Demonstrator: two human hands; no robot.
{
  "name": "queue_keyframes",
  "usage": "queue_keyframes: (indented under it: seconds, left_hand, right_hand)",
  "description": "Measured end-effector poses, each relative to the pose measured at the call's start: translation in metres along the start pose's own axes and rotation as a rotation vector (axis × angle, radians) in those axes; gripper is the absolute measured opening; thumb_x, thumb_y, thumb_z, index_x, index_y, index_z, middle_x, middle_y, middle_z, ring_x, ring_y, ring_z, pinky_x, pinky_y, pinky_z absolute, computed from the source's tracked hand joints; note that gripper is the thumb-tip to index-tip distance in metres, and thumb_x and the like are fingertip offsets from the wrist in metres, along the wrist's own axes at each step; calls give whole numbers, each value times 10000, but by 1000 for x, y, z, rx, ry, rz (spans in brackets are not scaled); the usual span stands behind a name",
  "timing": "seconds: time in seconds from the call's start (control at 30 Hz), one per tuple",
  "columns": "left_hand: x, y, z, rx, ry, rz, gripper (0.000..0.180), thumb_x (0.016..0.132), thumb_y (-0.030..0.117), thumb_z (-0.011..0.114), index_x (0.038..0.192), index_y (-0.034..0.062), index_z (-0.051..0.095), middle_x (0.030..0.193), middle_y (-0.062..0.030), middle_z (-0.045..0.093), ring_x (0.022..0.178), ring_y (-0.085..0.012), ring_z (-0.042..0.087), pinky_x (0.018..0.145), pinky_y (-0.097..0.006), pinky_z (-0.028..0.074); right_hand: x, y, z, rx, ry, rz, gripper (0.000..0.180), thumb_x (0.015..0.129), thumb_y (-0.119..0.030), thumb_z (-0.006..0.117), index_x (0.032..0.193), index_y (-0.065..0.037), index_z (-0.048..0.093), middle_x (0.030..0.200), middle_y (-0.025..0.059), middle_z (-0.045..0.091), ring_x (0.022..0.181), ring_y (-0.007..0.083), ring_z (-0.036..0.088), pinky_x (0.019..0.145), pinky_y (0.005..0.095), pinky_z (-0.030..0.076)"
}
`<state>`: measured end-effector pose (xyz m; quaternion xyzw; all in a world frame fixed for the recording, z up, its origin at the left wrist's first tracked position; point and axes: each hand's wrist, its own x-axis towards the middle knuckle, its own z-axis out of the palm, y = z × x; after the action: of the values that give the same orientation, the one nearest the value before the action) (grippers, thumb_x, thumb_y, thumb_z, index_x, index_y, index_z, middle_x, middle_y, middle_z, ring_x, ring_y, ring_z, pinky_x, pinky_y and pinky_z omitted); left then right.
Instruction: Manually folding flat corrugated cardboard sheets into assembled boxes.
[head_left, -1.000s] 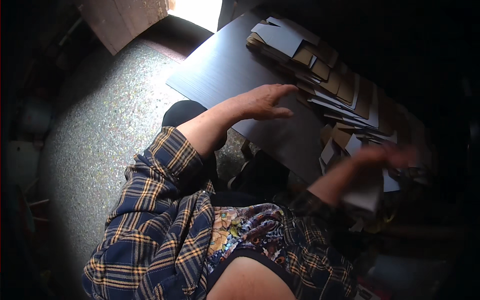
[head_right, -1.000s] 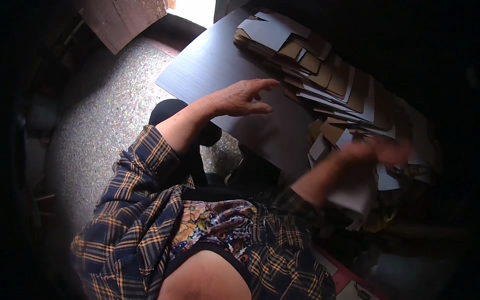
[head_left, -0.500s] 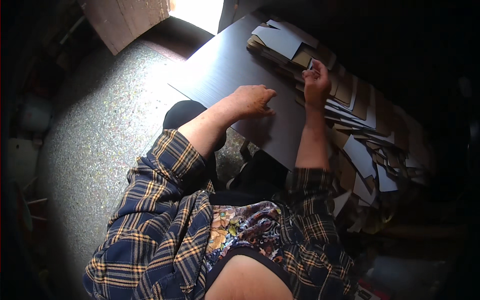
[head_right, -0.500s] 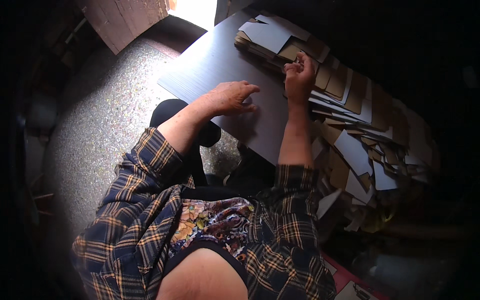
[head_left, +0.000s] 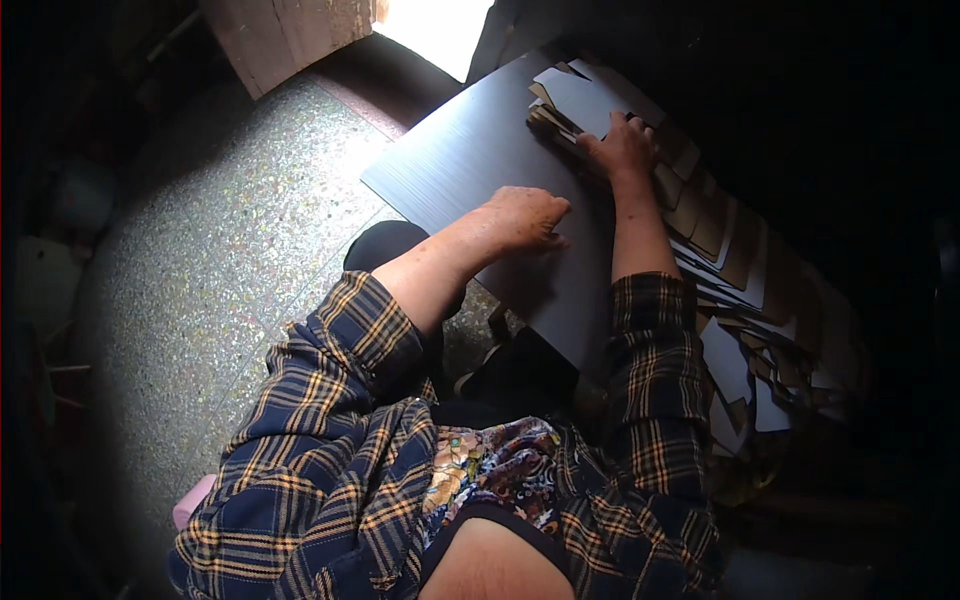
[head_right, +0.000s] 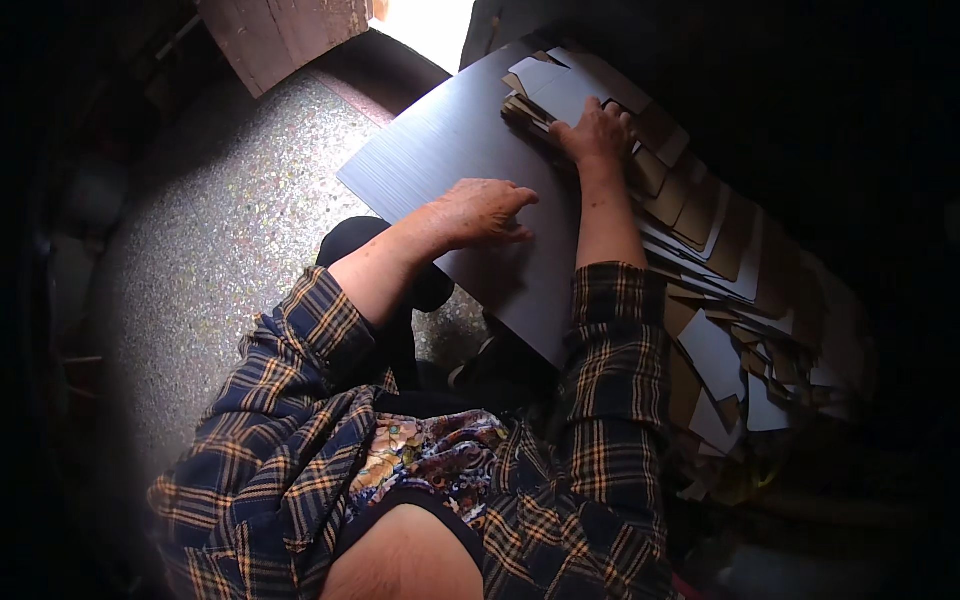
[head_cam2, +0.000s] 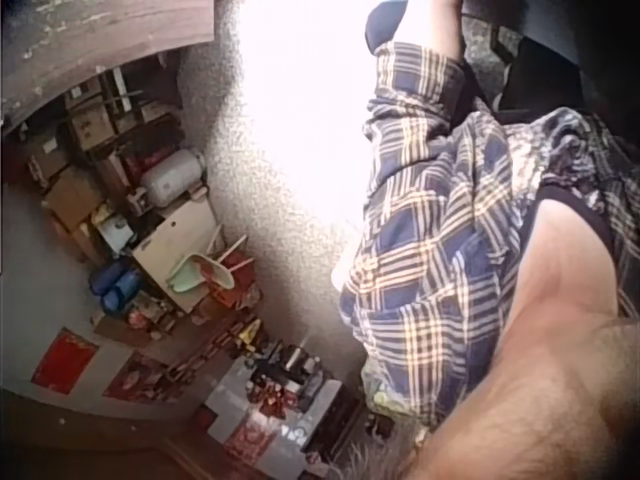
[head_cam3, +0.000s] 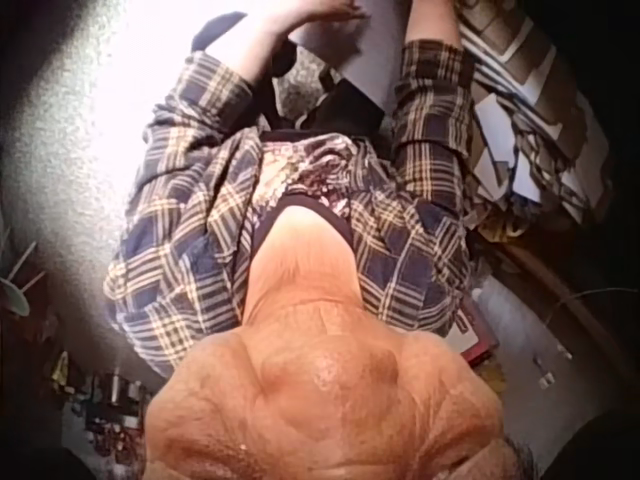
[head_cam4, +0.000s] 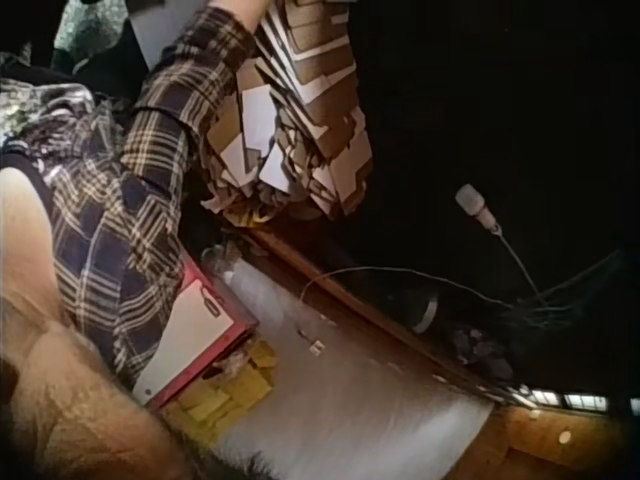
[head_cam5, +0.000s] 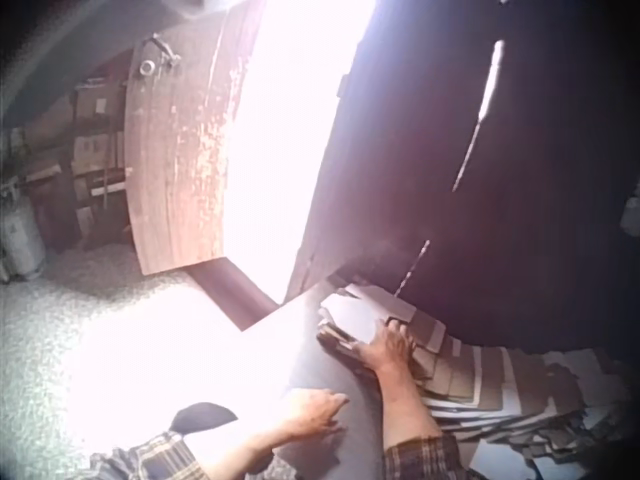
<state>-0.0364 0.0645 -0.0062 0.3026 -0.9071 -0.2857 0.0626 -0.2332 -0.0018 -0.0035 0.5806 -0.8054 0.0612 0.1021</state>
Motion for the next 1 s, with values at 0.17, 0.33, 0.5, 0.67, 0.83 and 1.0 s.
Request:
queue_keyframes:
  seconds: [0.17,0.33,0.5,0.67,0.83,1.0]
  left_hand:
    - [-1,1,3,-14,-31,-22,476,826,347,631,1194,56,551,1059,-177,624,1017,-350,589,845,-431,477]
    - [0,-3,7,-4,-6,2,468,829,351,628,1186,58,552,1033,-178,632,1013,-351,591,841,-430,478]
    - [3,0,1,-18,6,6,466,831,359,627,1181,60,555,1036,-182,630,1014,-359,587,859,-443,466]
    - [12,-7,0,-277,555,-109,614,864,419,598,1318,45,423,1148,-231,581,1091,-354,567,917,-423,445]
    - [19,-36,-11,-864,744,-381,679,908,508,512,1368,33,360,1087,-192,587,1042,-296,574,887,-378,455]
    - [22,-28,3,-1246,360,-285,470,874,456,597,1091,49,510,862,-63,575,795,-153,588,745,-306,474]
  right_hand:
    - [-1,-5,-2,33,38,1,630,676,-472,717,1168,-107,569,1198,200,549,1172,370,483,961,483,413]
    - [9,12,3,-79,33,-194,449,742,-401,663,1032,-68,584,981,186,644,978,346,614,844,422,506]
    - [12,40,-3,-190,200,-397,225,816,-264,613,918,-69,566,827,129,668,809,282,668,717,367,552]
    - [-28,48,-32,-54,540,-580,250,750,-68,664,989,-85,593,773,78,621,745,253,628,663,372,529]
    - [-117,32,-38,102,552,-546,306,710,-23,686,997,-97,611,777,65,591,723,227,596,657,359,507]
    - [-178,33,-18,345,585,-529,335,712,44,640,1019,-87,613,781,76,575,713,227,577,658,361,489]
